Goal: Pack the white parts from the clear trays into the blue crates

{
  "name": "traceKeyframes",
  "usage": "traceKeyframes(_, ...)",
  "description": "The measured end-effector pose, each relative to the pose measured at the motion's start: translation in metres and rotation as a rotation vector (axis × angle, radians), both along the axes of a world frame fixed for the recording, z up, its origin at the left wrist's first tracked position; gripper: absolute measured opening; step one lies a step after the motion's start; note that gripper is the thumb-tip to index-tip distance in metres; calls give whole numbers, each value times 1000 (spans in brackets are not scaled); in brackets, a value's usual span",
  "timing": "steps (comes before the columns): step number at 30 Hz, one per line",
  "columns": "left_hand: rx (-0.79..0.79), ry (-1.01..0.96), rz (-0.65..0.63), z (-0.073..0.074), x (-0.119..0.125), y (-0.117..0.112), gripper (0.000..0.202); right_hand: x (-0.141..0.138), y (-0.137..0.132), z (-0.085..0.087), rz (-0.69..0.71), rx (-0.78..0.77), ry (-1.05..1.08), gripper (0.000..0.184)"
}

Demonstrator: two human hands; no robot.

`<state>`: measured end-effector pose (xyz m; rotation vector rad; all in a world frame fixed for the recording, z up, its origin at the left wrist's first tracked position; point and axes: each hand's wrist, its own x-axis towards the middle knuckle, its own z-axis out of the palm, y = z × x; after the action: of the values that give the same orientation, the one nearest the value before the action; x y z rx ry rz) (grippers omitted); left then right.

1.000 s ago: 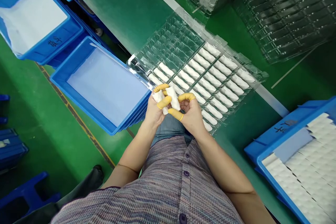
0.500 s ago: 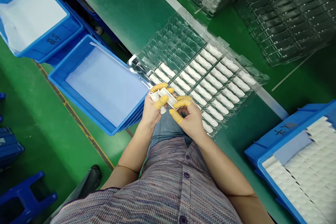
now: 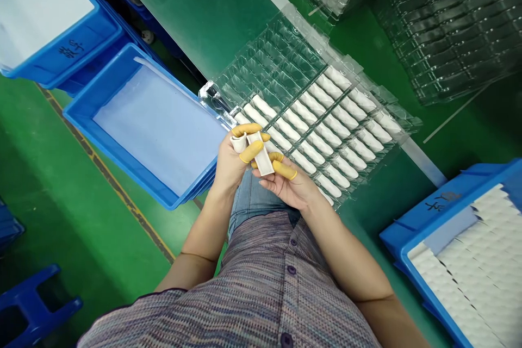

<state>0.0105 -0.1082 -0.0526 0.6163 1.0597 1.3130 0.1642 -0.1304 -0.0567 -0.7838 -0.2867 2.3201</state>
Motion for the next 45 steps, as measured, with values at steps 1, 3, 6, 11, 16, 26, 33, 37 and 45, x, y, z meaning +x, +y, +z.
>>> traceKeyframes(1,5,19,15,-1,0,0,48,-1,1,-1,7,-9,-1,44)
traceKeyframes(3,28,21,49,-3,0,2,46,-4,2,-2,21,-13,-20,44)
traceKeyframes(6,56,-106,118,-10,-6,6,46,-5,10,-7,19,18,-99,45)
traceKeyframes(11,-113,-445,162,-18,-28,15,28,14,60,-18,-197,355,-597,37)
traceKeyframes(16,-175,-582,259,-20,-37,13,24,23,129,-11,-134,986,-1470,24)
traceKeyframes(26,-111,-506,234,-19,-31,8,26,-4,147,-5,227,1195,-1759,27)
traceKeyframes(33,-20,-376,147,-16,-4,1,32,-3,41,1,194,860,-830,25)
traceKeyframes(37,-30,-379,71,-13,10,0,47,-5,18,-3,97,600,-633,36)
traceKeyframes(45,-66,-272,10,-18,26,-8,55,15,4,11,66,895,-1127,16)
